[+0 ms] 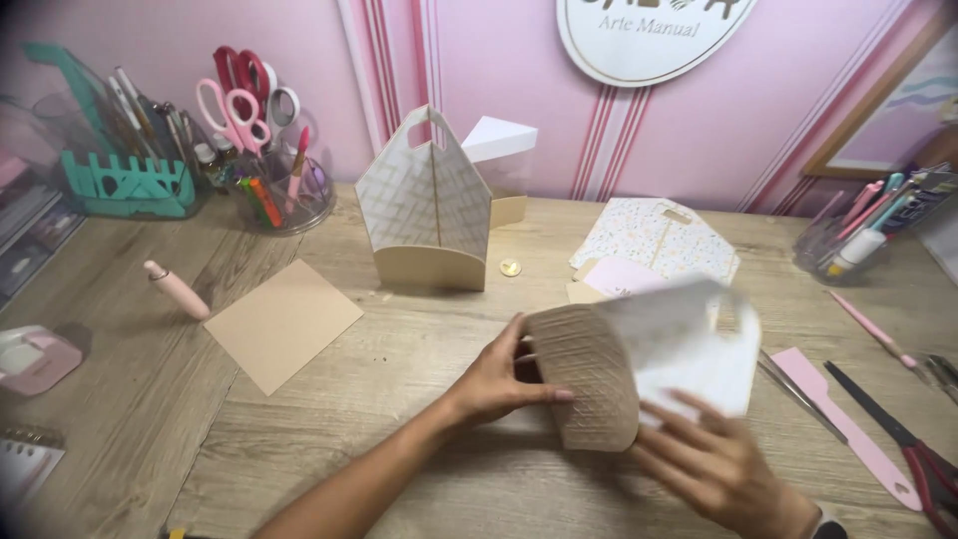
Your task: The person assembles a small paper gift bag by folding a beige cardboard piece, applying glue to its edges, and attaching a patterned paper front panel. They press the glued edges to secure the bag shape and handle the finished bag.
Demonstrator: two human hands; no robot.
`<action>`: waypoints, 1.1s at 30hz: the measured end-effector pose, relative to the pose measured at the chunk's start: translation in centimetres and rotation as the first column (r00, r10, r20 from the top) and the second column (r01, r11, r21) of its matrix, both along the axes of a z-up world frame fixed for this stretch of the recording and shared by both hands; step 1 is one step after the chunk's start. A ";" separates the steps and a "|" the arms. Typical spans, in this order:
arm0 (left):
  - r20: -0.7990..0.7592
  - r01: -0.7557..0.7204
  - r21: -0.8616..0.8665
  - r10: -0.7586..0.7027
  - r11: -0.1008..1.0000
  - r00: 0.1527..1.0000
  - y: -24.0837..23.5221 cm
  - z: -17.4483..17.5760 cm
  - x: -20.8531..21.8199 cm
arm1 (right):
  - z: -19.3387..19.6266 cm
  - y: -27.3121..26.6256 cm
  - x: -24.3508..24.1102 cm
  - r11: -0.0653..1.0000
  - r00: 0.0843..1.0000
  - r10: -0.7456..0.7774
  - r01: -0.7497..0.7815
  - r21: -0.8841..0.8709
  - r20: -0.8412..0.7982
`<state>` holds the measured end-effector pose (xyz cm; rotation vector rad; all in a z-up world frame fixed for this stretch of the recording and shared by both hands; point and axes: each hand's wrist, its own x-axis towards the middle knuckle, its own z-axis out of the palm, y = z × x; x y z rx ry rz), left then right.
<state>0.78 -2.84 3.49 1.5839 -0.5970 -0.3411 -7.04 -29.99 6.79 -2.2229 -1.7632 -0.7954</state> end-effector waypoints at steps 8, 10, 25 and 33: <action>-0.226 -0.072 -0.193 0.028 0.979 0.974 3.6 -4.2 -0.3 | -3.3 1.1 -0.9 0.285 0.225 0.422 0.886 0.364 -0.878; -0.233 -0.062 -0.140 0.028 0.988 0.972 5.0 -3.3 -1.0 | -4.9 -0.1 -1.7 0.459 0.096 0.277 0.861 0.219 -0.956; -0.060 0.133 0.263 -0.122 0.955 0.991 5.2 1.1 -6.6 | -2.9 2.7 -2.2 0.464 0.132 -0.491 0.876 -0.131 -0.861; -0.064 0.183 0.253 -0.172 0.950 0.983 4.9 1.3 -6.4 | -3.3 2.1 -1.1 0.583 0.348 -0.569 0.810 -0.066 -0.745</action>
